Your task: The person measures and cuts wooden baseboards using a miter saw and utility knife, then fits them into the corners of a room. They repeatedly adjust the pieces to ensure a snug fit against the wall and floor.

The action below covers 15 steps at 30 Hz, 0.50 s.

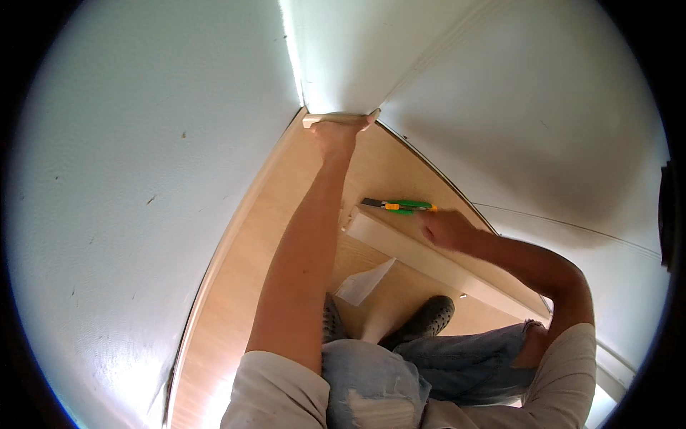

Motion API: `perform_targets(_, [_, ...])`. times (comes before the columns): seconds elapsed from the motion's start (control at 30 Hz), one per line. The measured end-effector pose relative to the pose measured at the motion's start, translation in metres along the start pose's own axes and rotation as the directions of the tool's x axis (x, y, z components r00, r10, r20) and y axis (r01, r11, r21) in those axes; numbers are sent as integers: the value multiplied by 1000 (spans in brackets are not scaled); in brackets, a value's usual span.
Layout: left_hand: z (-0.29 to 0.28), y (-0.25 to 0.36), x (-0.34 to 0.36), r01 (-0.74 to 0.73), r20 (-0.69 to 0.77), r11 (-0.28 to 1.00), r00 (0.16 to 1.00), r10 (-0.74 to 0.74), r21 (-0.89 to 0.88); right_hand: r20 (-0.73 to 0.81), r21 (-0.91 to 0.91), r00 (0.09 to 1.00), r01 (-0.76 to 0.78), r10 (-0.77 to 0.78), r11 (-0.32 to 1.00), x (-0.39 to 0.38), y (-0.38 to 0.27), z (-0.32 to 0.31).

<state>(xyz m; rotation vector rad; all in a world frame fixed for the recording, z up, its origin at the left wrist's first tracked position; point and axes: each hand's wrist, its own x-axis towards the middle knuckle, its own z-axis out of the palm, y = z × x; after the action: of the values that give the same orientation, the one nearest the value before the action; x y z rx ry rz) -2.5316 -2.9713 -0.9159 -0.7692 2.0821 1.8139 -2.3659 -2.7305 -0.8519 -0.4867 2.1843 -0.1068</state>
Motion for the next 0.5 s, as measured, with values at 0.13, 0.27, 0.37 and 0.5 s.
perform_targets(0.13, [15,-21,20,-31,-126,998,991,37,49,-36,-272,998,41,-53,961,-106,42,92])
perform_targets(0.27, [26,-33,28,-17,-165,998,986,26,58,-126,-182,958,-278,258,943,-153,32,159])
perform_targets(0.37, [19,-39,34,-39,-170,994,984,57,106,-331,90,871,-354,363,931,-142,22,186])
perform_targets(0.5, [22,-37,36,-101,-133,991,985,113,88,-392,289,793,-375,466,881,-128,42,194])
